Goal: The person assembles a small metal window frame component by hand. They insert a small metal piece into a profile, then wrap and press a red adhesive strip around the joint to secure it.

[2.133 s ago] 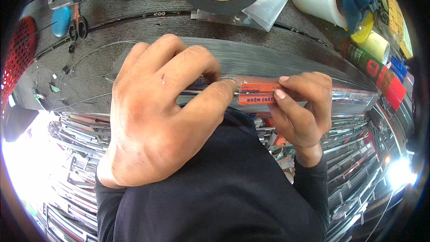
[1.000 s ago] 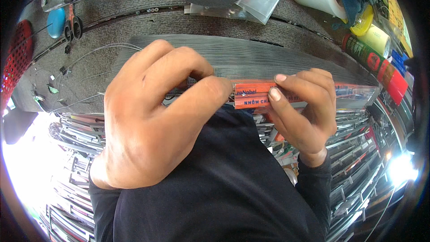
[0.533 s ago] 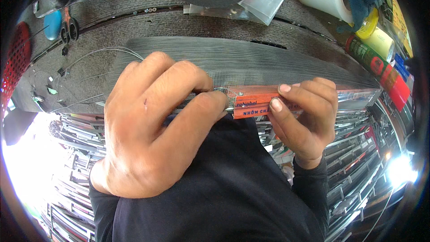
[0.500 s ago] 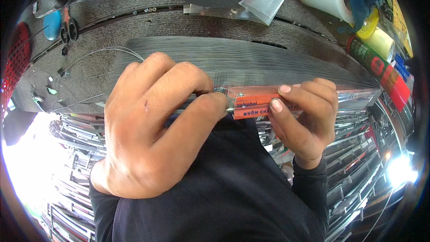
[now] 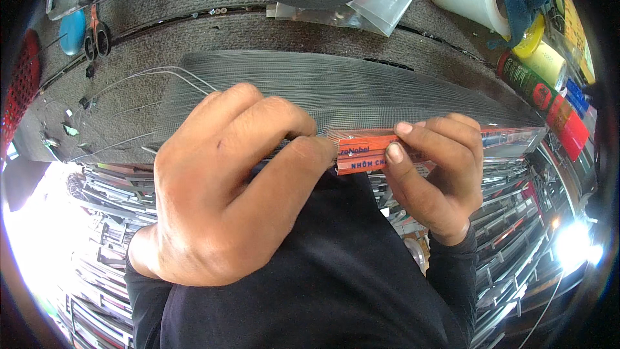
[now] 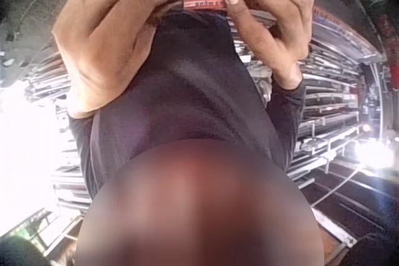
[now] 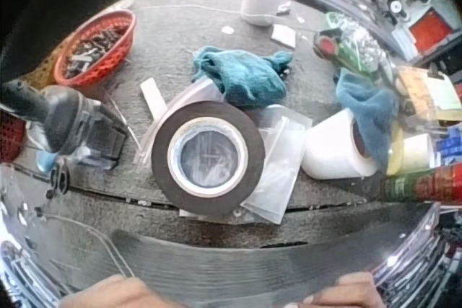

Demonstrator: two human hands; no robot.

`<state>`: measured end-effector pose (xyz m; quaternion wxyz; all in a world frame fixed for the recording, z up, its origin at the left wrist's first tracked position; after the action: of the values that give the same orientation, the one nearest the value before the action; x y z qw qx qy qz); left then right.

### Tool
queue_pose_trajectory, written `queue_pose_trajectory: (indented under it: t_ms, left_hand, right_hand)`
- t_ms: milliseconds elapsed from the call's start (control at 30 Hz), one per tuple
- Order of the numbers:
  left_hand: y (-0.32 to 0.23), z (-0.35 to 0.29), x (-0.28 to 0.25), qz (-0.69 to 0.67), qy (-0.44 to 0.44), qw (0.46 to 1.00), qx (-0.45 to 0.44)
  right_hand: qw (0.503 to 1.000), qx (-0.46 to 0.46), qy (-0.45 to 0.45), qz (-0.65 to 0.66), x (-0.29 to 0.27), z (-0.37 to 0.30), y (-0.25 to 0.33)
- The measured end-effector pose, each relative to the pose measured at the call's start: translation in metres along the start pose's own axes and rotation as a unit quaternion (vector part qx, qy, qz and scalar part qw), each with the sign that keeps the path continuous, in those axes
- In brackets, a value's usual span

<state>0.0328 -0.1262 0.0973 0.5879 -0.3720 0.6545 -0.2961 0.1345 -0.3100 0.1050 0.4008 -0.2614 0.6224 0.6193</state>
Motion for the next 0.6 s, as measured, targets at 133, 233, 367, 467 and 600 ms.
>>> queue_pose_trajectory:
  t_ms: [133, 233, 367, 467, 600]
  left_hand:
    - [0.006, -0.001, -0.011, -0.009, -0.003, 1.000, -0.010]
    - [0.009, -0.005, -0.033, 0.112, -0.023, 0.993, -0.020]
    - [0.013, -0.011, -0.028, 0.036, -0.005, 0.999, -0.026]
    - [0.012, -0.016, -0.028, 0.038, -0.019, 0.999, -0.024]
    - [0.007, -0.017, -0.026, 0.062, -0.014, 0.998, -0.003]
  right_hand:
    - [1.000, 0.010, -0.004, 0.005, 0.000, 0.000, -0.003]
    - [1.000, -0.001, -0.017, -0.004, -0.002, 0.002, -0.004]
    - [1.000, -0.012, -0.021, -0.015, 0.000, 0.006, -0.005]
    - [1.000, -0.012, -0.016, -0.009, -0.001, 0.007, -0.004]
    - [1.000, -0.018, -0.012, -0.009, -0.002, 0.009, -0.001]
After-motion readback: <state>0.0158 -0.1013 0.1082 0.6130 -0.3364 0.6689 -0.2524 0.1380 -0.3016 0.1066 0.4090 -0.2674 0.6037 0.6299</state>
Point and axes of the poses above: each hand's wrist, its own z-axis towards the middle knuckle, its own x-axis out of the palm, y = z × x, the point moved 8 cm from there along z, towards the middle knuckle, and after that the axes turned 11 degrees about y, right-handed, at the moved point
